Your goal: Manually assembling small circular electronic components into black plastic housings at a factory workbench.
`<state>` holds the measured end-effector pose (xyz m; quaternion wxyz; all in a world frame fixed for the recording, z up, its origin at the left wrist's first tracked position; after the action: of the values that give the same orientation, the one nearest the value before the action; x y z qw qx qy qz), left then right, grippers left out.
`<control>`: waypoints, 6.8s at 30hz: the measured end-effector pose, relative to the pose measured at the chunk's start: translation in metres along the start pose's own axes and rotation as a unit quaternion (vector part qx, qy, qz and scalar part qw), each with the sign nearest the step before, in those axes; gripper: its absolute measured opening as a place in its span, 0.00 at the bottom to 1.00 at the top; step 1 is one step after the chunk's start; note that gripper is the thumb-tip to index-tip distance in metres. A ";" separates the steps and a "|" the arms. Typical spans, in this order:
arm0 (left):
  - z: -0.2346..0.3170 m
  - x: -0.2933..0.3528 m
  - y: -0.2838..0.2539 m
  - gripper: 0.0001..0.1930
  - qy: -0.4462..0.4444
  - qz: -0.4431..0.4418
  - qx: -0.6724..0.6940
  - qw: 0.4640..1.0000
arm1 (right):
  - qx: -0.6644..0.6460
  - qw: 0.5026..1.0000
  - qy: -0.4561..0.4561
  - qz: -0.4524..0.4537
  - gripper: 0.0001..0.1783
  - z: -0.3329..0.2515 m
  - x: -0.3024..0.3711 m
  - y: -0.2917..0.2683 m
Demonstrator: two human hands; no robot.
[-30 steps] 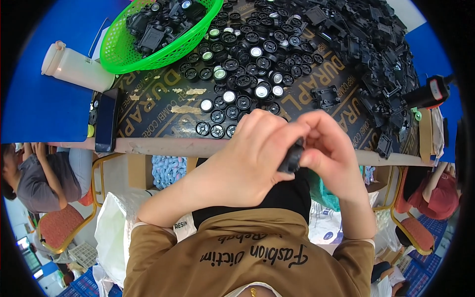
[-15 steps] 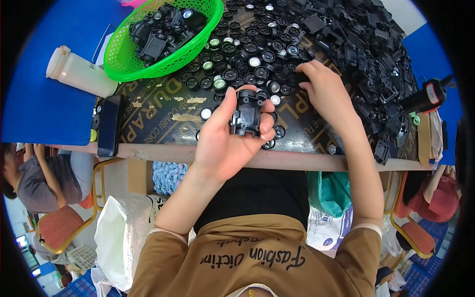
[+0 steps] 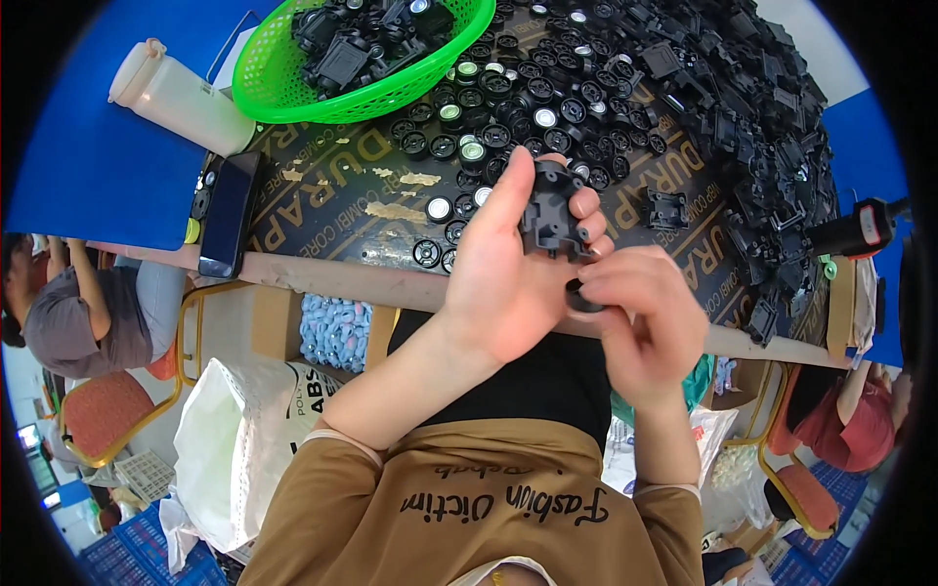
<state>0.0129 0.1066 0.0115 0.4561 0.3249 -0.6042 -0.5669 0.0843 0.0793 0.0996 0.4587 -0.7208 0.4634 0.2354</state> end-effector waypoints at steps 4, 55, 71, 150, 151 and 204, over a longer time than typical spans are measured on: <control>-0.005 0.008 0.009 0.15 0.022 -0.019 -0.030 0.999 | 0.096 0.995 -0.014 0.019 0.16 -0.012 0.004 -0.001; 0.019 0.022 -0.005 0.27 0.101 -0.024 -0.459 0.883 | 0.287 0.940 0.051 -0.176 0.13 0.143 -0.002 -0.032; 0.019 0.024 0.016 0.30 0.221 0.036 -0.711 0.667 | -0.406 0.787 0.453 0.099 0.10 0.169 0.042 -0.019; -0.004 0.025 0.015 0.14 0.206 -0.037 -0.198 0.958 | 0.150 0.988 -0.027 0.037 0.14 -0.011 0.012 -0.001; 0.000 0.028 0.013 0.16 0.217 -0.019 -0.265 0.939 | 0.126 0.991 -0.023 0.026 0.14 -0.008 0.013 0.000; 0.050 0.055 -0.006 0.33 0.156 0.007 -0.517 0.841 | 0.138 0.923 0.180 -0.312 0.19 0.111 0.017 -0.024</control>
<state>-0.0540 0.0749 0.0184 0.6504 0.1218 -0.1463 -0.7354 0.1225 0.1728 0.0456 0.5126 -0.7886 0.3177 -0.1198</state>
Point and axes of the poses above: each hand's wrist, its own x-axis away from the middle knuckle, its own y-axis out of the palm, z = x × y, the point moved 10 cm from there along -x, towards the middle knuckle, and after that the axes turned 10 degrees about -y, right-handed, at the moved point
